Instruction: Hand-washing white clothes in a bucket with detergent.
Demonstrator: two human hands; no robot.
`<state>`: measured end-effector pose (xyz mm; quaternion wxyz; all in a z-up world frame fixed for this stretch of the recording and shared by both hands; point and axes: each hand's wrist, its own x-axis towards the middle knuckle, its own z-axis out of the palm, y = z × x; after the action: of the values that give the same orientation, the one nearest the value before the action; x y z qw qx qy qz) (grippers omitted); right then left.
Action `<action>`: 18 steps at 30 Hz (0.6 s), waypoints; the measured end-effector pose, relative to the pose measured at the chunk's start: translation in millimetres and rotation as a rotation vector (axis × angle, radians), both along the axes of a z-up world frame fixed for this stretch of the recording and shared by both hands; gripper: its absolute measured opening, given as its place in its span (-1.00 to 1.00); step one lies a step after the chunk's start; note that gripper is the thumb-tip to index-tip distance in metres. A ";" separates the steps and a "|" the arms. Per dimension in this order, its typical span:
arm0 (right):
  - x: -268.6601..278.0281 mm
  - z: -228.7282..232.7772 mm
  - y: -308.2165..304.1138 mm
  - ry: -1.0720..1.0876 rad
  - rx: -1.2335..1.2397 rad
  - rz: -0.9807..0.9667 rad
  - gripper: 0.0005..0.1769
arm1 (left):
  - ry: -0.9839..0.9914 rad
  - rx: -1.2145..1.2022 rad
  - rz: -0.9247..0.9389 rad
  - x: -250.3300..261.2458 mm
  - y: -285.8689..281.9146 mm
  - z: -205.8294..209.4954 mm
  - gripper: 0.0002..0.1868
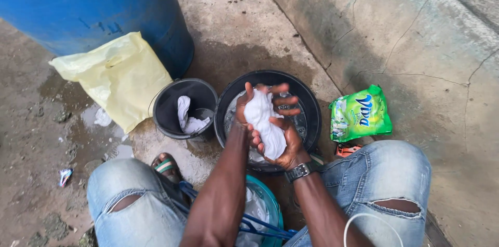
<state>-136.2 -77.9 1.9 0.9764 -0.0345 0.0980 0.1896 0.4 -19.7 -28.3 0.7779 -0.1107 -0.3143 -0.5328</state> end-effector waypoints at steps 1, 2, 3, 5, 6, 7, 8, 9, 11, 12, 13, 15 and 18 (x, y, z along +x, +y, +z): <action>4.5 10.3 -7.5 0.003 -0.004 -0.011 -0.34 | 0.003 -0.004 -0.011 14.0 0.9 -7.2 -0.47; 8.7 20.5 -15.1 0.017 -0.068 0.062 -0.42 | -0.110 0.097 -0.024 27.8 1.3 -14.6 -0.58; 12.2 30.3 -21.0 0.034 -0.129 0.138 -0.51 | -0.222 0.199 -0.036 40.6 3.8 -22.8 -0.56; 13.8 52.4 -24.7 0.049 -0.344 0.149 -0.57 | -0.249 0.480 0.052 30.3 14.9 27.0 -0.67; 17.0 63.9 -26.2 0.057 -0.558 0.167 -0.63 | -0.278 0.762 0.154 27.5 21.4 52.6 -0.71; 17.5 71.7 -24.5 0.057 -0.560 0.172 -0.63 | -0.275 0.760 0.159 21.2 25.0 70.5 -0.71; 18.3 79.5 -22.5 0.105 -0.675 0.216 -0.63 | -0.396 0.906 0.258 15.2 28.7 88.6 -0.74; 21.7 87.4 -19.8 0.148 -0.789 0.258 -0.63 | -0.523 1.052 0.362 11.8 33.3 107.6 -0.76; 24.8 92.3 -12.9 0.191 -0.935 0.272 -0.66 | -0.604 1.141 0.474 11.3 31.9 100.0 -0.75; 25.5 93.2 -8.9 0.240 -1.081 0.281 -0.66 | -0.684 1.229 0.579 10.2 31.8 94.5 -0.75; 26.8 86.2 -6.3 0.242 -1.072 0.292 -0.66 | -0.677 1.241 0.577 12.9 30.9 79.7 -0.75; 30.0 71.2 -2.0 0.286 -1.223 0.229 -0.78 | -1.100 1.189 0.842 18.6 28.6 48.3 -0.70; 27.4 44.4 -5.8 0.159 -1.407 0.148 -0.76 | -1.257 1.287 1.078 28.5 20.0 -0.5 -0.78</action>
<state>-108.8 -83.6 46.3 0.6971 -0.6492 0.2655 0.1490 28.9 0.2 -28.8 0.5210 0.7753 -0.3267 -0.1439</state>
